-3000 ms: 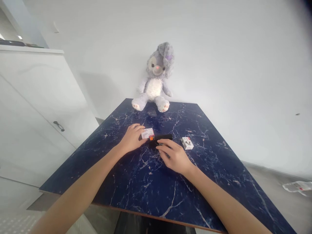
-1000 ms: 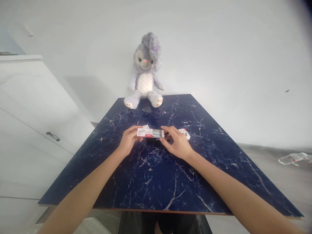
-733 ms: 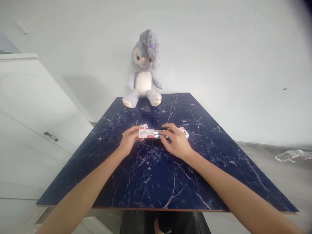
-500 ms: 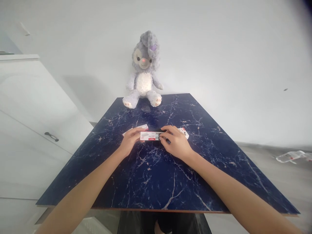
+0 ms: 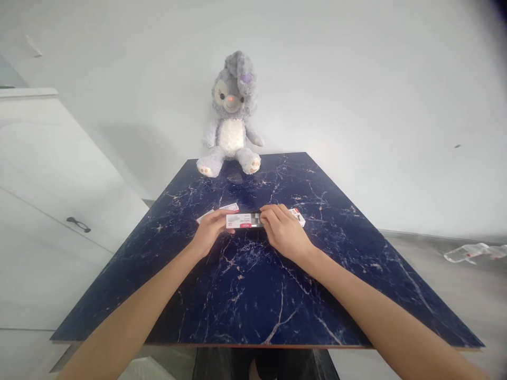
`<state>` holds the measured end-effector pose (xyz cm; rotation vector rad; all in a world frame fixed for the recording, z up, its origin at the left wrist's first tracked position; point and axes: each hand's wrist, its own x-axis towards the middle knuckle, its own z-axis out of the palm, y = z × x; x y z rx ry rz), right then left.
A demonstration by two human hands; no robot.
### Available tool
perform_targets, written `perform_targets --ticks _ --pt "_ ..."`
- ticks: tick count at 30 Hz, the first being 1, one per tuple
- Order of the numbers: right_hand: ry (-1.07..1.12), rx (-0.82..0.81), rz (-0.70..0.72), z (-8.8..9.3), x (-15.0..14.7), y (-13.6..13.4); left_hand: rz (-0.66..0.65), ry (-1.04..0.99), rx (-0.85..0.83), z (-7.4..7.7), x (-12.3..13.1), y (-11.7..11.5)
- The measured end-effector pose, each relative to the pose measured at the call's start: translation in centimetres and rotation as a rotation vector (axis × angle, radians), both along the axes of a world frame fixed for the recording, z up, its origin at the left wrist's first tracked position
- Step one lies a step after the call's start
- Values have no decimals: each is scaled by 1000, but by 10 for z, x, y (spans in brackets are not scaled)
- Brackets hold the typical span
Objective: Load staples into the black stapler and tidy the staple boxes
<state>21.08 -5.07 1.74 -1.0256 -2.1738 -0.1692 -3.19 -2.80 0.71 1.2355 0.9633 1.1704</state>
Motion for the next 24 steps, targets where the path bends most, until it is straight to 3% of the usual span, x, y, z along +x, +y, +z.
perform_targets --ticks 4,13,20,24 --pt "130 -26 5 0 1 0 -29 -59 -50 -1 2 0" --pt "194 -7 72 0 2 -1 -45 -97 -112 1 2 -1" --pt "448 39 -57 2 5 -1 -12 -214 -125 4 -1 1" --pt "540 -45 -93 3 8 2 -33 -277 -108 7 -4 2"
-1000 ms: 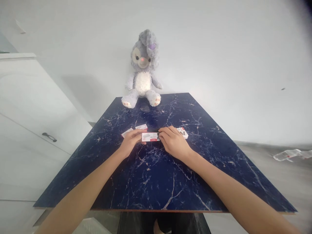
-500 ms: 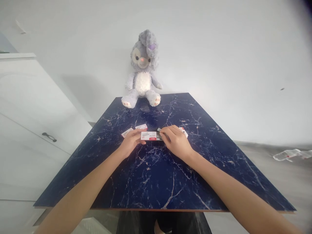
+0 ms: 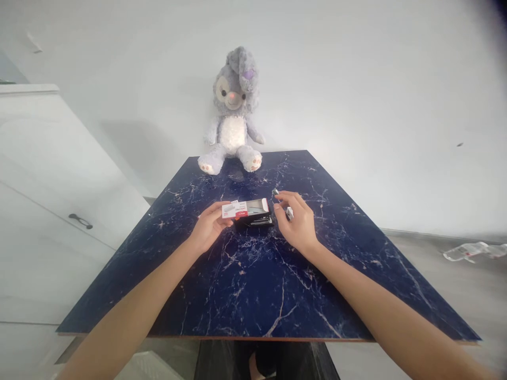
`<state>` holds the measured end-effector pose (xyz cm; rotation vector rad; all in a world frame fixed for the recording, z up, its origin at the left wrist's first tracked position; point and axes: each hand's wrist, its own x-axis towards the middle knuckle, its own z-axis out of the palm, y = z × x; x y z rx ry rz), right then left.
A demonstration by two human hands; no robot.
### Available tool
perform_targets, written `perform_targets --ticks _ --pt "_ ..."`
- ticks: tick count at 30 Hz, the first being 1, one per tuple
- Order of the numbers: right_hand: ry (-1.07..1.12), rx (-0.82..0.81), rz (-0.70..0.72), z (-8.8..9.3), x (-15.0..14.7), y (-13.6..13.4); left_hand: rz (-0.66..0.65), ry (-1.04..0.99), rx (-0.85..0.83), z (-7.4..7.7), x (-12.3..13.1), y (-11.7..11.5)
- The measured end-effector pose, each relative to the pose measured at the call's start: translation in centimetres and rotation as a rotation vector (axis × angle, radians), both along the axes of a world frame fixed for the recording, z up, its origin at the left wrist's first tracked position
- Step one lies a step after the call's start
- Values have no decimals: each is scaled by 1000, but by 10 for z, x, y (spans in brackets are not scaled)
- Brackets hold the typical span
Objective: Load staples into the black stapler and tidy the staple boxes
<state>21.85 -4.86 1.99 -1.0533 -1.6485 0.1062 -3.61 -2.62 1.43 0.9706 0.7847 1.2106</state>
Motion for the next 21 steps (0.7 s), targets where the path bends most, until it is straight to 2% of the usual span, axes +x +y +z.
perform_targets --ticks 7,12,14,17,21 --pt "62 -190 250 -3 -7 -2 -123 72 70 -1 5 -6" --pt "47 -196 260 -5 -12 -6 -265 32 66 3 7 -10" --pt "46 -196 241 -6 -13 -6 -280 71 86 4 7 -10" --pt "60 -214 190 -7 -12 -4 -228 363 206 5 7 -13" --pt "88 -264 69 -8 -4 4 -146 922 559 4 9 -22"
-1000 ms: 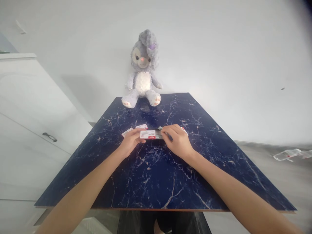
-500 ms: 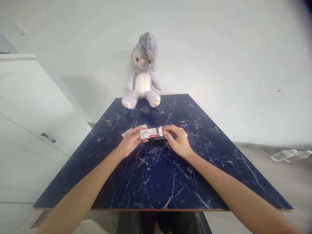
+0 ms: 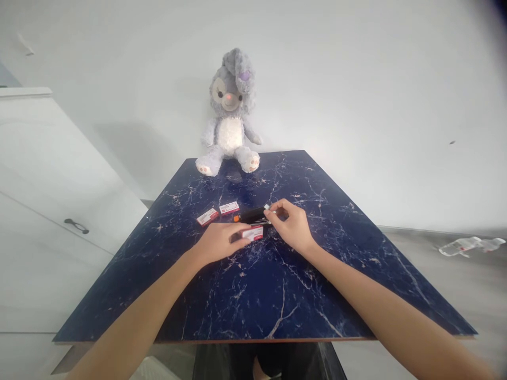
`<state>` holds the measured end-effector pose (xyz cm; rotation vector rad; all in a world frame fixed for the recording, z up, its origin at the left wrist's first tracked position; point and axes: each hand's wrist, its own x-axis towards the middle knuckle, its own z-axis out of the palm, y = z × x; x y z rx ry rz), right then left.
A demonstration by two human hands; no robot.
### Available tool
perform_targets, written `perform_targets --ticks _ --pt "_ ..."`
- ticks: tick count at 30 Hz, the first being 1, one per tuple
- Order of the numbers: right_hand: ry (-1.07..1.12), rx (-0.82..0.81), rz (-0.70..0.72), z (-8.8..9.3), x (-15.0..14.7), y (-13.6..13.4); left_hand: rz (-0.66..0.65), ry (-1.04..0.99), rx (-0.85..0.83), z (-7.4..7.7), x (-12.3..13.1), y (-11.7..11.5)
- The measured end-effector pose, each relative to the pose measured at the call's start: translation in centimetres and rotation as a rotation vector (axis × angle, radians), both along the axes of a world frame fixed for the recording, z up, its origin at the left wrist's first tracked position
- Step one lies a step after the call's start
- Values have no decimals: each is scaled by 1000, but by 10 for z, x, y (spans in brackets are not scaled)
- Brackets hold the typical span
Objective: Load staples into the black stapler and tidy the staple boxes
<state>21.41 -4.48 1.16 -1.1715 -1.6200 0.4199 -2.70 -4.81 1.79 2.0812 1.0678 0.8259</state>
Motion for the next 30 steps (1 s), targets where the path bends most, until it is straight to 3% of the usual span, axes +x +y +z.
perform_targets --ticks 3,6,11,13,17,21,25,30 --pt "69 -41 -50 -1 8 9 154 70 252 2 -2 -1" --pt "136 -91 -43 -1 16 17 304 28 342 6 -9 7" --pt "102 -128 -96 -3 27 25 192 233 391 -1 -20 21" --pt "-14 -143 -73 -2 31 27 184 286 438 -6 -21 23" --pt "-490 -116 175 1 37 27 183 317 501 -9 -22 24" --pt "-731 -70 181 2 33 22 170 350 500 -8 -22 23" --pt "-736 -66 181 2 32 24 192 364 372 -12 -19 24" --pt "-717 -100 100 6 57 34 241 320 236 -15 -24 32"
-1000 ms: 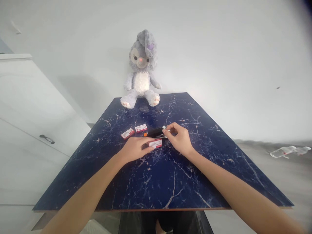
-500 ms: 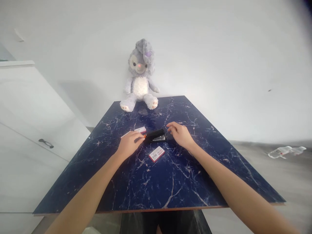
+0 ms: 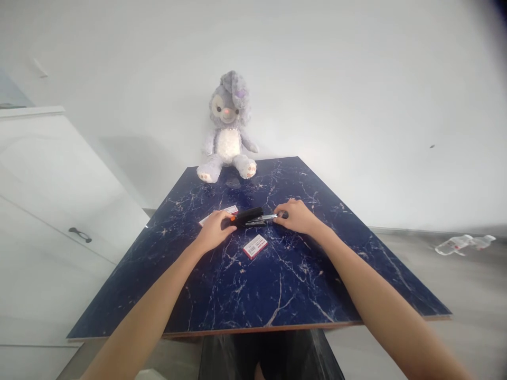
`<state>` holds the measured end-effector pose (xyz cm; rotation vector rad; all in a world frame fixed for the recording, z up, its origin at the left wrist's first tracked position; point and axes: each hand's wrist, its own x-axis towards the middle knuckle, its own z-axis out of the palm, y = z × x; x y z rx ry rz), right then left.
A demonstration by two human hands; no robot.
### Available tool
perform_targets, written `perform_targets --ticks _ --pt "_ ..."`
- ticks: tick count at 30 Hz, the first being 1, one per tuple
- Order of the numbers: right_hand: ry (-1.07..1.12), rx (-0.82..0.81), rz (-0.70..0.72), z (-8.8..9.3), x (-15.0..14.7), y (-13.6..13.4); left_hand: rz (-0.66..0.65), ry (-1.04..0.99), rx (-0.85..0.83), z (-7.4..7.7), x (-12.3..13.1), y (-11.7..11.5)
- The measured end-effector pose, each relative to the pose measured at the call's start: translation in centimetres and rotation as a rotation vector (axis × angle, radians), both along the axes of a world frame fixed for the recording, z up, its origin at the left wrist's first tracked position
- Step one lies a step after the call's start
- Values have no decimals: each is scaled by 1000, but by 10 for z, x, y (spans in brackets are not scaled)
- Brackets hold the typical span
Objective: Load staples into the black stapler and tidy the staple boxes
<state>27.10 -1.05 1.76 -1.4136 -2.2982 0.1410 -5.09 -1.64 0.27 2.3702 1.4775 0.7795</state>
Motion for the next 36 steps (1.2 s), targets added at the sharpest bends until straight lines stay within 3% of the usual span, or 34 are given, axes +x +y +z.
perform_targets --ticks 3,7,13,19,25,36 --pt "67 57 -107 0 13 4 39 -28 -19 2 -6 3" --pt "125 123 -122 -6 5 4 49 -53 -48 5 -11 3" --pt "278 50 21 -16 -16 0 -79 -81 -106 5 -17 7" --pt "203 48 177 -28 -28 1 -86 -71 -95 1 -20 12" --pt "295 25 53 -33 -31 6 -59 -48 -100 1 -21 13" --pt "265 -105 61 -29 -29 6 -33 -27 -130 7 -17 7"
